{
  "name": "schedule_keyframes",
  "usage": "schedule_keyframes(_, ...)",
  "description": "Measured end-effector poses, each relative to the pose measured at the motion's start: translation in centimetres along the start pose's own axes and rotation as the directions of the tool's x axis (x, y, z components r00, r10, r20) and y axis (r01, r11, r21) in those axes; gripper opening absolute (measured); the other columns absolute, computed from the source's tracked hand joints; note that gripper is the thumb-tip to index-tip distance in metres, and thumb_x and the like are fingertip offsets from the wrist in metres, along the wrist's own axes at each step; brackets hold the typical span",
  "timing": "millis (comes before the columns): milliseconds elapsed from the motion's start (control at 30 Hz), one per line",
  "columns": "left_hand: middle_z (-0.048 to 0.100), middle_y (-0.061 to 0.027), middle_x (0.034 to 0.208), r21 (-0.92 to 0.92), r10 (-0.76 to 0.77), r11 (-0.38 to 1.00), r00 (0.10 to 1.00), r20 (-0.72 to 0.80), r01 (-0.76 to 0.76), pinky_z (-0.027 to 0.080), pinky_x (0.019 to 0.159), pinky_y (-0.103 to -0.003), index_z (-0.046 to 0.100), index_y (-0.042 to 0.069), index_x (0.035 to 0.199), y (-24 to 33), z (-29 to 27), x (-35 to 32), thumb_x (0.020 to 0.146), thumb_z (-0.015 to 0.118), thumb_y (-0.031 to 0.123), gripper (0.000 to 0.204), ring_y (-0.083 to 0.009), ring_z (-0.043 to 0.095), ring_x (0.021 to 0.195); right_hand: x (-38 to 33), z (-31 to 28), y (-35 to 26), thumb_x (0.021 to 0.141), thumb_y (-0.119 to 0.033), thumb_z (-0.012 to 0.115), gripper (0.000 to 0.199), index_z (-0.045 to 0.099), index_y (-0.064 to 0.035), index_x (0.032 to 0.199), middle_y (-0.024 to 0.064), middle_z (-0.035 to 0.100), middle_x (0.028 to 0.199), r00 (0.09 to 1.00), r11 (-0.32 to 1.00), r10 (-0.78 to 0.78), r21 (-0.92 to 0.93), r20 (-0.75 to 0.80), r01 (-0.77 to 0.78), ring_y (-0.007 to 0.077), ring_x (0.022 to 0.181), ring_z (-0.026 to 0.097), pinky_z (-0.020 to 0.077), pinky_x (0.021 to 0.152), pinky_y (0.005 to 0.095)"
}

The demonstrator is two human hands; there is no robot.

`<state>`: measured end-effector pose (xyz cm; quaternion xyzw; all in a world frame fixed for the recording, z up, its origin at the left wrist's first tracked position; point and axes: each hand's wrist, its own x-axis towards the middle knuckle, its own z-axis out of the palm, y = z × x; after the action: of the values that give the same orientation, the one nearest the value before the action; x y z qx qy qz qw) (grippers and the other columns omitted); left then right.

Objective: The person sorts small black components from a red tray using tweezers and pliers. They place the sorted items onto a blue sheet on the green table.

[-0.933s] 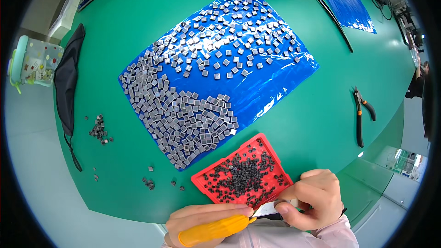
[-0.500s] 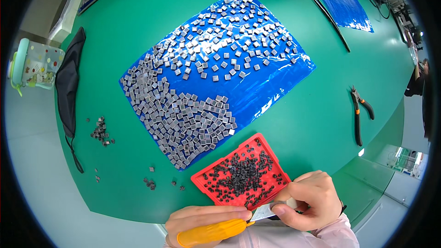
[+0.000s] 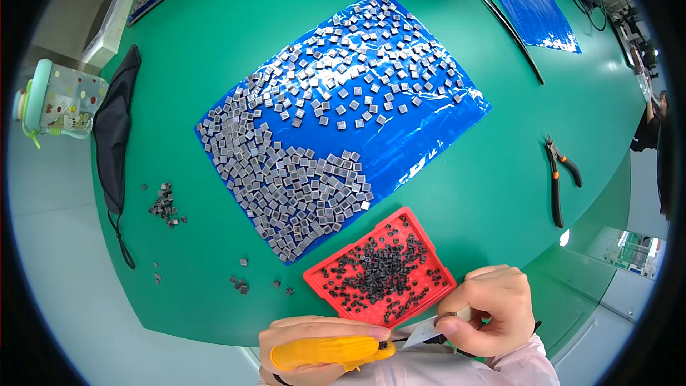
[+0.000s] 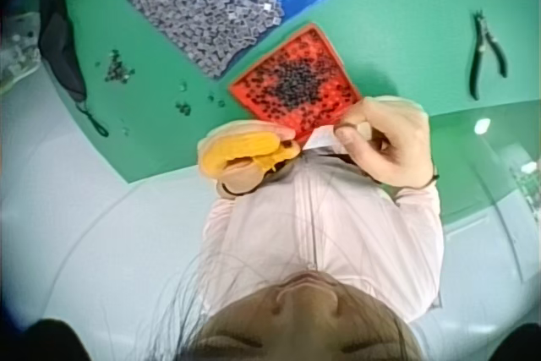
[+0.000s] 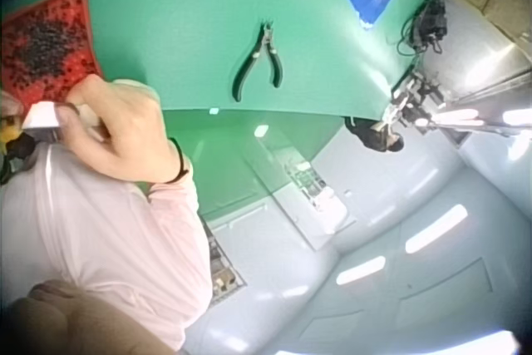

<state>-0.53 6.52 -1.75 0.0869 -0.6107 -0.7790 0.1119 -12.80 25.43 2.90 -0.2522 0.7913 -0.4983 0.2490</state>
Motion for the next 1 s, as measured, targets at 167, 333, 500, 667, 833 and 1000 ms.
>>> schedule_keyframes(167,0.069,-0.0225,0.080,0.038,-0.108,0.993,0.993,-0.045,0.110,0.057,0.059,-0.032,0.068,-0.010,0.082,0.4,-0.6,-0.5,0.083,0.067,0.009,0.019,-0.0267,0.069,0.067,0.2,0.6,0.8,0.076,-0.014,0.069,0.009,0.063,-0.0089,0.072,-0.0038,0.060,0.055,0.972,0.971,-0.224,-0.096,-0.065,0.218,0.0106,0.040,0.046,0.0350,0.043,0.0256)
schedule_keyframes(333,0.068,-0.0199,0.074,0.013,-0.110,0.994,0.991,-0.075,0.112,0.053,0.053,-0.028,0.067,-0.009,0.076,0.0,-0.4,0.3,0.083,0.064,0.006,0.017,-0.0238,0.067,0.060,-0.1,1.0,1.9,0.079,-0.015,0.068,0.009,0.063,-0.0089,0.075,-0.0054,0.062,0.060,0.925,0.925,-0.362,-0.170,-0.115,0.341,0.0100,0.042,0.046,0.0339,0.043,0.0253)
schedule_keyframes(500,0.068,-0.0194,0.072,-0.002,-0.232,0.972,0.959,-0.164,0.235,0.050,0.048,-0.026,0.066,-0.007,0.072,0.9,-0.6,-0.3,0.084,0.064,0.009,0.021,-0.0196,0.064,0.054,0.6,1.0,1.3,0.079,-0.017,0.070,0.012,0.063,-0.0083,0.075,-0.0047,0.061,0.059,0.920,0.915,-0.390,-0.129,-0.045,0.381,0.0103,0.041,0.044,0.0303,0.042,0.0263)
schedule_keyframes(667,0.068,-0.0205,0.074,-0.084,-0.226,0.973,0.964,-0.142,0.216,0.051,0.049,-0.026,0.065,-0.007,0.070,0.4,-0.8,-0.5,0.086,0.063,0.012,0.025,-0.0198,0.064,0.054,1.4,0.9,1.1,0.077,-0.018,0.073,0.013,0.065,-0.0090,0.075,-0.0042,0.057,0.057,0.893,0.884,-0.451,-0.147,-0.008,0.445,0.0106,0.041,0.041,0.0262,0.042,0.0276)
schedule_keyframes(833,0.069,-0.0228,0.079,-0.026,-0.218,0.976,0.964,-0.150,0.217,0.055,0.054,-0.028,0.065,-0.007,0.071,0.5,-0.4,-0.2,0.086,0.060,0.011,0.025,-0.0225,0.067,0.060,1.9,0.9,0.7,0.074,-0.018,0.075,0.013,0.065,-0.0105,0.075,-0.0045,0.055,0.055,0.880,0.858,-0.473,-0.204,0.046,0.472,0.0102,0.041,0.040,0.0247,0.043,0.0282)
schedule_keyframes(1000,0.070,-0.0226,0.080,0.010,-0.241,0.969,0.960,-0.142,0.245,0.056,0.056,-0.029,0.066,-0.008,0.070,0.7,-0.5,0.1,0.085,0.060,0.011,0.025,-0.0229,0.068,0.061,1.8,1.4,0.9,0.072,-0.018,0.075,0.012,0.066,-0.0109,0.076,-0.0046,0.057,0.057,0.878,0.853,-0.479,-0.231,0.005,0.467,0.0100,0.041,0.040,0.0247,0.043,0.0281)
